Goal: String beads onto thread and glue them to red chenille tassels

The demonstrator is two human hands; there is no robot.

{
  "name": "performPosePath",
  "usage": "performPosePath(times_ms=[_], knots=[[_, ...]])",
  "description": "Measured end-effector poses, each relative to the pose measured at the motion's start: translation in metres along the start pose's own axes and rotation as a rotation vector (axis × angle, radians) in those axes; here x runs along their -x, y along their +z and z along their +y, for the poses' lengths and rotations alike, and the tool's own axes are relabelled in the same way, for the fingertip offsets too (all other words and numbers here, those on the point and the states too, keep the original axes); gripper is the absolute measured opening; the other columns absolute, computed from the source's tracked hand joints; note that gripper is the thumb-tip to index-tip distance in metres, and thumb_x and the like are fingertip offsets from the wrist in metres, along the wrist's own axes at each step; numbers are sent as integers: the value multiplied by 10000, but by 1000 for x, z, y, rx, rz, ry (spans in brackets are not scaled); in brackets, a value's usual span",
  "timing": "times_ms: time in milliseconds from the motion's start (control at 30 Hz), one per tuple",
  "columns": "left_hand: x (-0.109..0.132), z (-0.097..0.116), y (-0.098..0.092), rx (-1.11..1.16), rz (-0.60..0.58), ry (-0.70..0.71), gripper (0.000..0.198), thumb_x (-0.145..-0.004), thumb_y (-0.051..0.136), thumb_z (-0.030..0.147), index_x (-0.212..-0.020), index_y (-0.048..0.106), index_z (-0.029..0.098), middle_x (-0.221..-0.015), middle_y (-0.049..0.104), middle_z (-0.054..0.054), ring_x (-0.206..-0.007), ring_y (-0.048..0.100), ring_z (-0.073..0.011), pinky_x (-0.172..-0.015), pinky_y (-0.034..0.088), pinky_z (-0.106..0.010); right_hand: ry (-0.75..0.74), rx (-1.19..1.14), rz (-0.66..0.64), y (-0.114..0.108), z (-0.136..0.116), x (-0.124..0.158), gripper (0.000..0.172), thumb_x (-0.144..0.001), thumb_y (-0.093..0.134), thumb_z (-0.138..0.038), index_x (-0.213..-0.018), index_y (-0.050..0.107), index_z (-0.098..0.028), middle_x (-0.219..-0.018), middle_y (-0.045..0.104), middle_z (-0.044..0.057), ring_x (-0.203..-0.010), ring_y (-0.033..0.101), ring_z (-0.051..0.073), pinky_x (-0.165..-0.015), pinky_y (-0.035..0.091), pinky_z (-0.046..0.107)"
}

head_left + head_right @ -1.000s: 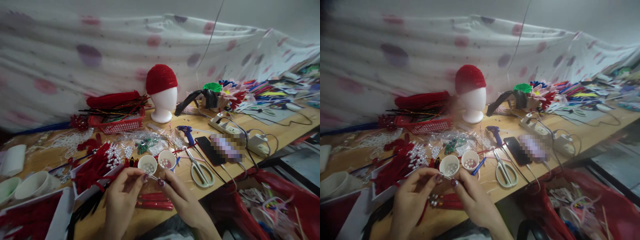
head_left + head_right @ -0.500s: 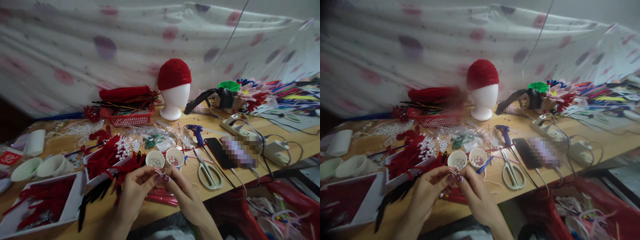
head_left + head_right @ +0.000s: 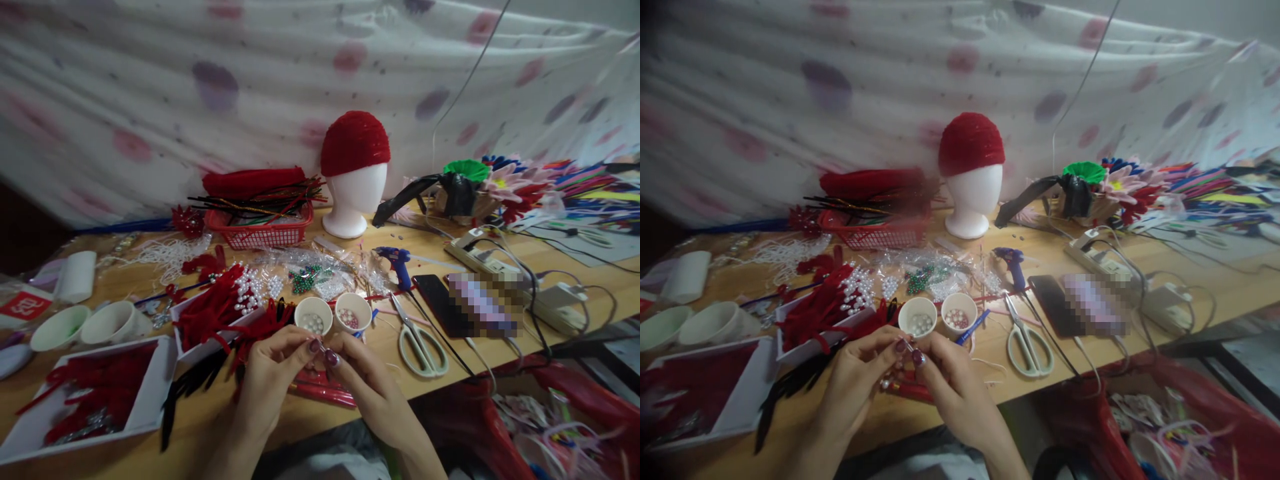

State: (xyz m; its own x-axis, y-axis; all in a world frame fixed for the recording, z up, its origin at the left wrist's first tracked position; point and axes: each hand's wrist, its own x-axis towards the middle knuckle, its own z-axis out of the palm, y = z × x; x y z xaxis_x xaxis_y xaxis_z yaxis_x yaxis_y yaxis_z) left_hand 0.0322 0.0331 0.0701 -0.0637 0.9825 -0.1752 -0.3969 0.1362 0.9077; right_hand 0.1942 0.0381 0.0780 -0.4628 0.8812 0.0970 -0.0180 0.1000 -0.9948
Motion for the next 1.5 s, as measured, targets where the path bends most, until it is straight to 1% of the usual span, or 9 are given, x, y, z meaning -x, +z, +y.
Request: performPosePath(times_ms=[200,367,533,667,767,867,1000,1200,1500], knots=[[1,1,0,-22,4,28,210,-663,912,360,-721,828,176,-766,684,-32,-690,633,-121,-600,530,-159,12,32,-19,-1,-1,1,202,-1055,480,-324,-950,608,-208,-849,559,-2,-815,522,152,-742,408,245],[1,3,-4,-104,44,135,160,-674,886,303,-666,798,169,-803,700,-39,-761,658,-137,-654,543,-165,11,-4,5,6,2,-4,281,-1042,514,-412,-903,602,-185,-761,519,-20,-680,444,125,-623,369,233],[6,30,-35,-172,276,133,277,-680,849,394,-828,784,169,-643,696,-8,-520,599,-109,-503,516,-189,-10,66,58,8,3,-4,313,-1044,476,-389,-815,548,-188,-688,483,-33,-613,418,122,-560,336,235],[28,35,-70,-489,351,16,299,-671,779,420,-832,746,169,-633,707,-11,-453,570,-124,-401,448,-201,-10,296,-47,1,4,7,268,-1034,448,-283,-804,554,-195,-710,574,-7,-642,516,136,-598,374,232],[44,15,-88,-765,372,-150,317,-702,671,460,-841,724,180,-639,715,-33,-490,631,-185,-379,421,-233,12,379,-119,-3,7,15,251,-1020,430,-233,-798,544,-206,-697,609,-4,-637,567,142,-601,400,222],[47,-5,-96,-1008,468,-176,342,-787,533,474,-874,714,197,-705,750,-58,-571,690,-228,-455,449,-274,19,410,-123,-2,9,17,260,-1025,406,-218,-818,564,-208,-702,627,2,-636,590,147,-603,416,220],[35,-16,-93,-1210,543,-153,318,-831,514,439,-813,736,211,-739,773,-83,-723,724,-271,-622,448,-316,-6,434,-157,-1,7,15,250,-1020,415,-196,-845,593,-208,-713,657,12,-634,606,155,-603,416,224],[17,-18,-75,-1286,638,-140,252,-830,611,414,-687,696,225,-720,769,-92,-746,712,-303,-608,348,-315,-34,465,-185,-1,6,13,231,-1005,430,-166,-854,600,-209,-711,668,7,-616,597,148,-587,398,218],[13,-22,-74,-1082,688,-58,135,-769,637,301,-646,628,246,-578,683,-19,-611,653,-238,-579,356,-286,-81,442,-256,-7,9,13,204,-991,437,-157,-918,616,-224,-705,679,12,-605,619,167,-567,396,237]])
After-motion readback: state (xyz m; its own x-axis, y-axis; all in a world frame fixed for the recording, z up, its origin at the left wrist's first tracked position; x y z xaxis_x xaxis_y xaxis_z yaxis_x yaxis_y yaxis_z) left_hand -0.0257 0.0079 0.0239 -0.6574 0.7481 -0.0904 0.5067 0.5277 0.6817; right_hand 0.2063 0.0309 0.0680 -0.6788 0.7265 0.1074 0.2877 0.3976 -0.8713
